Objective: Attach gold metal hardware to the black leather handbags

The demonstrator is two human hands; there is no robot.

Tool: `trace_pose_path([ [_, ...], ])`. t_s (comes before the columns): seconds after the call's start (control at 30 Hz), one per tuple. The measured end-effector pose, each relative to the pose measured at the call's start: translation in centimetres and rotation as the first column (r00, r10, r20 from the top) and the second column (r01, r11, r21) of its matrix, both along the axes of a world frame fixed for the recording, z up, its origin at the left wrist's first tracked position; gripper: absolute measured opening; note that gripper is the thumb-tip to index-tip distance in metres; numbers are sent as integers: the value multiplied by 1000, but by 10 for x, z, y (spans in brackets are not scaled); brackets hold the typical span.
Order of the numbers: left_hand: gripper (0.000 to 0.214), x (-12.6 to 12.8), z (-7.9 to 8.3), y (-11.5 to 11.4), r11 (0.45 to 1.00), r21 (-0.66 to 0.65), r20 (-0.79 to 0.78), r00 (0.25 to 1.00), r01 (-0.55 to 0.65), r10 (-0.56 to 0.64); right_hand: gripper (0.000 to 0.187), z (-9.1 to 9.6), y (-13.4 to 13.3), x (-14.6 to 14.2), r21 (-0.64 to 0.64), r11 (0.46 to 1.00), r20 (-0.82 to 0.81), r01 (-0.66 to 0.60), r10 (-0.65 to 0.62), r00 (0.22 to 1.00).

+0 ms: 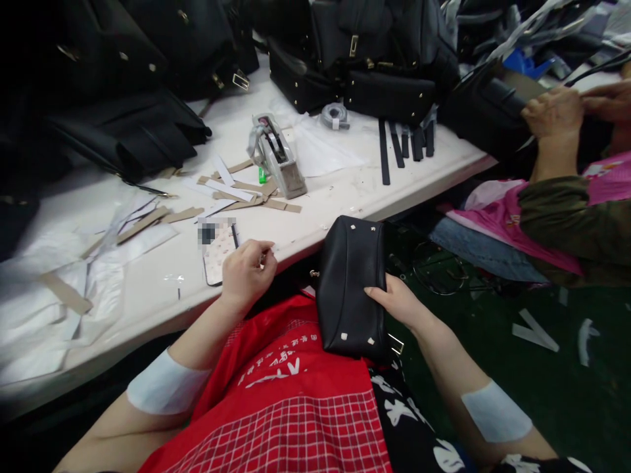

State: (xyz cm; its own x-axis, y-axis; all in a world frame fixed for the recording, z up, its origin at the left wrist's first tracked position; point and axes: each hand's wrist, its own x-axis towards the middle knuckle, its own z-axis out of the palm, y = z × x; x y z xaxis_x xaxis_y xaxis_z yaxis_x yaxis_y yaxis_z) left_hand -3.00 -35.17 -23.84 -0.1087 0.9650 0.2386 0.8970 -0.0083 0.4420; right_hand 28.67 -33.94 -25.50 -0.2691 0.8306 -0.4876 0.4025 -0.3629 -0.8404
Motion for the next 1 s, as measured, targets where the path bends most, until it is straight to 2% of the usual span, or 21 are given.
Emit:
trace_pose_path([
  [0.07,25,-5,5,1,995,-69,251,967,71,-51,46,3,1,-2,14,1000,66,-20,19,998],
  [0.1,30,-4,5,0,985,-124,393,917,123,-65,50,6,2,-3,40,998,126,-40,35,991],
  [0.17,38,1,2,-3,952,-203,636,770,229,-50,58,14,2,-6,124,988,266,-94,59,962],
  [0.23,34,10,-3,-9,924,-206,767,640,322,-52,66,22,1,-9,199,969,362,-143,62,930],
  [0.27,28,14,-5,-13,910,-189,791,606,368,-81,68,24,1,-11,218,963,382,-159,66,922],
  [0.37,18,27,-3,-27,836,-165,770,598,523,-222,66,27,-1,-12,213,963,387,-167,74,919],
  [0.5,14,40,14,-45,689,-222,692,609,690,-387,60,24,-2,-12,217,962,394,-167,70,916],
  [0.57,15,47,23,-51,643,-210,656,594,736,-465,59,23,-2,-12,225,958,392,-175,76,917],
  [0.67,8,57,27,-55,634,-143,604,574,760,-553,57,24,-2,-14,228,956,397,-184,82,914],
  [0.73,15,63,26,-56,629,-136,550,586,766,-594,55,26,-2,-15,223,957,396,-188,87,914],
  [0.87,22,72,25,-57,614,-224,406,645,757,-647,53,28,-2,-16,221,955,408,-199,94,908],
  [1.0,20,80,30,-55,655,-317,310,727,686,-612,54,28,-2,-17,213,953,432,-214,105,896],
])
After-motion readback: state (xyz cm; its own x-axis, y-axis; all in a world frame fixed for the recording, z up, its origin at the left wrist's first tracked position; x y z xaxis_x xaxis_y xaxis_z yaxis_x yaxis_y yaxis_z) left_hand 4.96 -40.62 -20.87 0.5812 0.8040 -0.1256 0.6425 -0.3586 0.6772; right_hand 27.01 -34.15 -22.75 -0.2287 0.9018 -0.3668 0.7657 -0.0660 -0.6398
